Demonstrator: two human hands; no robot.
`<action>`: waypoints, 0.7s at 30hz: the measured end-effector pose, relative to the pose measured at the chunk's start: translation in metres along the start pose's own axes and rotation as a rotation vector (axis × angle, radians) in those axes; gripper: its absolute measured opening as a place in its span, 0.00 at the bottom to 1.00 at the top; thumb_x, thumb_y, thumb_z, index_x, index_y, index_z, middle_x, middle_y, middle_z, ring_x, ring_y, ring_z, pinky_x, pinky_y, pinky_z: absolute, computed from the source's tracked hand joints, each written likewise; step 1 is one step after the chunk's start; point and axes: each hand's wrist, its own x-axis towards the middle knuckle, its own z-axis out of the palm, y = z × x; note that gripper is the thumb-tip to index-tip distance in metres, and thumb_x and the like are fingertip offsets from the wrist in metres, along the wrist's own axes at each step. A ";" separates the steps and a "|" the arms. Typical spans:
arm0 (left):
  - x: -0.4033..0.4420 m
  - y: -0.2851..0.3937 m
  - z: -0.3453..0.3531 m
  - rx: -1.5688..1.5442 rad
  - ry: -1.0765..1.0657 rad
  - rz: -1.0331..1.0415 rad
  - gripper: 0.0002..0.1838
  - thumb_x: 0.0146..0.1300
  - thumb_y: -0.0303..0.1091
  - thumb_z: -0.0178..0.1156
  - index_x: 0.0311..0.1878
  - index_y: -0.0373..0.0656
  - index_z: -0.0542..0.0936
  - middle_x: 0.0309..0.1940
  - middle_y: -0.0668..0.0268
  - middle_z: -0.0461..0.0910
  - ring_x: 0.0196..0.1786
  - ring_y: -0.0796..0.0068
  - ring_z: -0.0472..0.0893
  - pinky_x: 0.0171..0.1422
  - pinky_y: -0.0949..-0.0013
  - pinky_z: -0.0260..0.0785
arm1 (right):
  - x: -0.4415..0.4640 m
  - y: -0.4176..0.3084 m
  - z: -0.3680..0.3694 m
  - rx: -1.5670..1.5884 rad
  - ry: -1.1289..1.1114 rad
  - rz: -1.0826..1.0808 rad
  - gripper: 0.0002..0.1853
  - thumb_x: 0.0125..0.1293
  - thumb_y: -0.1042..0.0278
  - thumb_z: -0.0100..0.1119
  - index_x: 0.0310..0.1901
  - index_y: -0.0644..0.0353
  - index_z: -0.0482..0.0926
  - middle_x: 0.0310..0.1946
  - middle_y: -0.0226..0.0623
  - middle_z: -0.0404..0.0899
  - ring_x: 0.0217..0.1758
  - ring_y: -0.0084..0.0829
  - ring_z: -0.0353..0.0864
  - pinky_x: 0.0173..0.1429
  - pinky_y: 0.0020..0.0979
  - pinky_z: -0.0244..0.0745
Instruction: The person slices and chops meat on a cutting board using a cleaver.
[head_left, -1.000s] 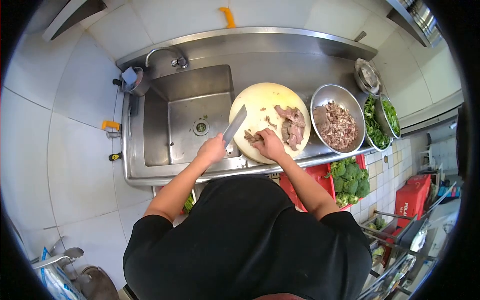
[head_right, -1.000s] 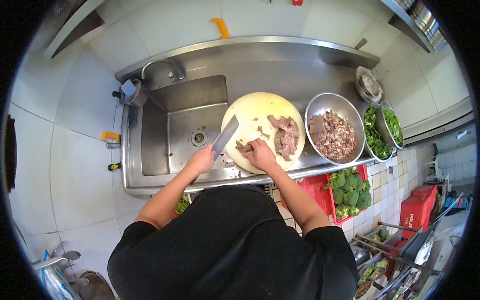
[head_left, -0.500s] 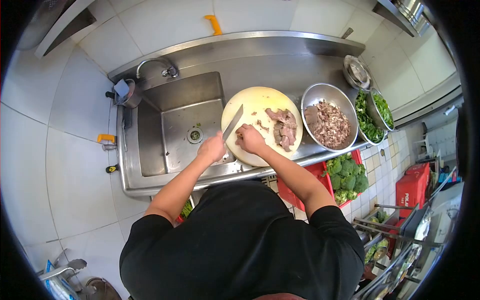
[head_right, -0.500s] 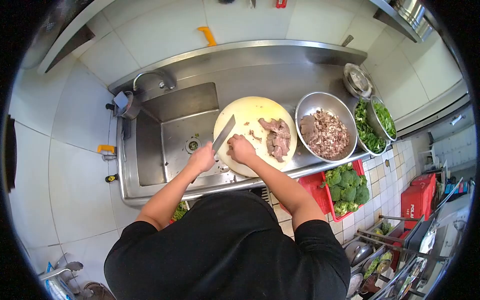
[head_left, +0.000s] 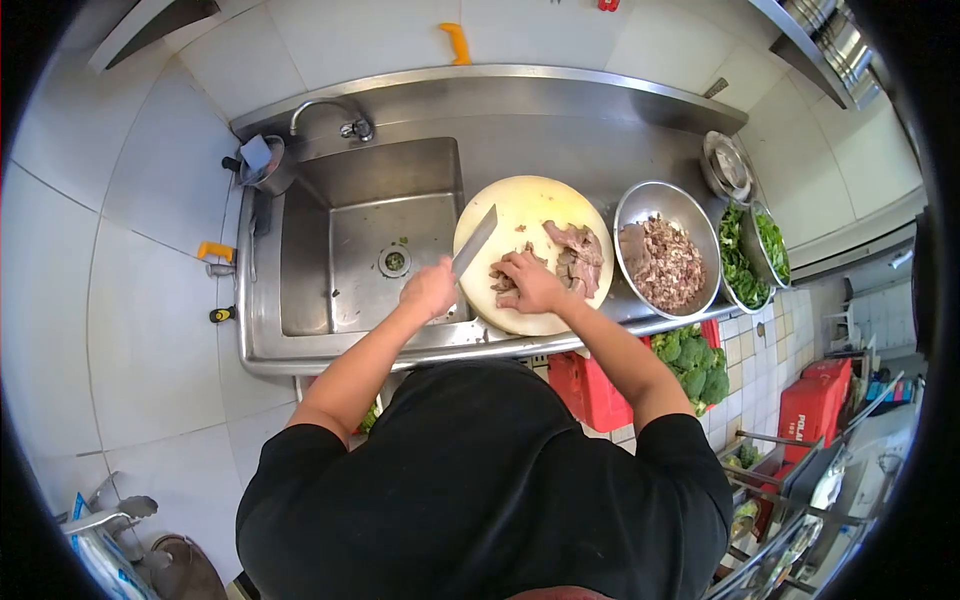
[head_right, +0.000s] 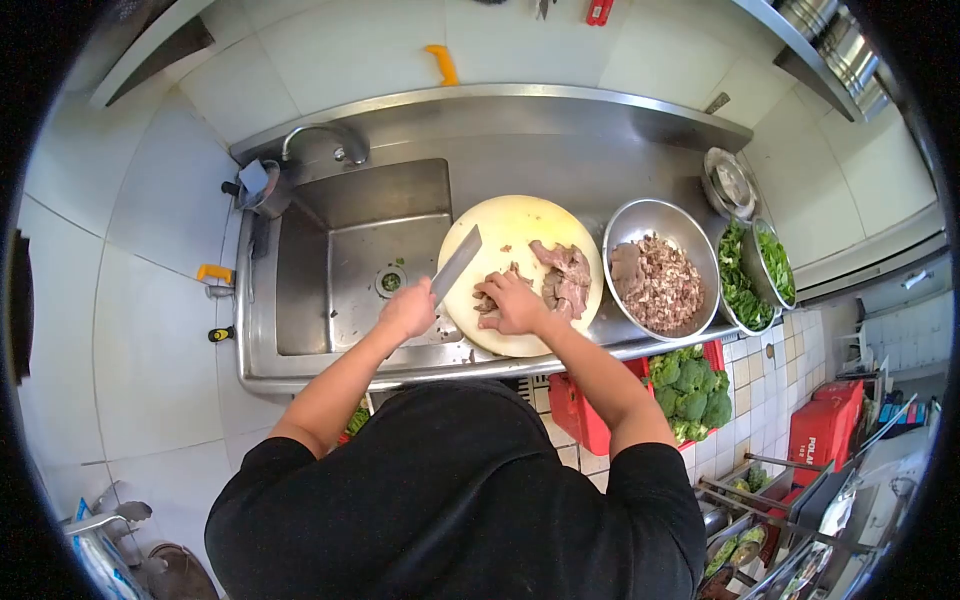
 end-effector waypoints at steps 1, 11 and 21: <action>-0.001 0.002 0.000 0.001 -0.003 0.004 0.16 0.77 0.39 0.53 0.59 0.37 0.74 0.46 0.40 0.85 0.53 0.38 0.85 0.59 0.40 0.75 | -0.006 -0.004 0.009 -0.025 0.053 0.017 0.32 0.58 0.48 0.75 0.59 0.60 0.81 0.54 0.46 0.79 0.61 0.49 0.76 0.69 0.45 0.72; -0.005 0.007 0.002 0.034 -0.002 0.028 0.16 0.77 0.38 0.52 0.58 0.37 0.74 0.46 0.39 0.85 0.52 0.37 0.85 0.59 0.40 0.76 | -0.027 -0.036 0.052 0.057 0.505 0.396 0.39 0.57 0.54 0.78 0.66 0.63 0.73 0.56 0.50 0.76 0.63 0.53 0.73 0.69 0.47 0.70; -0.006 0.010 0.000 0.050 -0.016 0.041 0.16 0.77 0.38 0.52 0.59 0.36 0.73 0.47 0.39 0.85 0.52 0.37 0.85 0.60 0.41 0.75 | -0.065 -0.014 0.036 0.143 0.241 0.441 0.25 0.57 0.74 0.70 0.57 0.60 0.77 0.52 0.49 0.78 0.60 0.53 0.78 0.66 0.47 0.74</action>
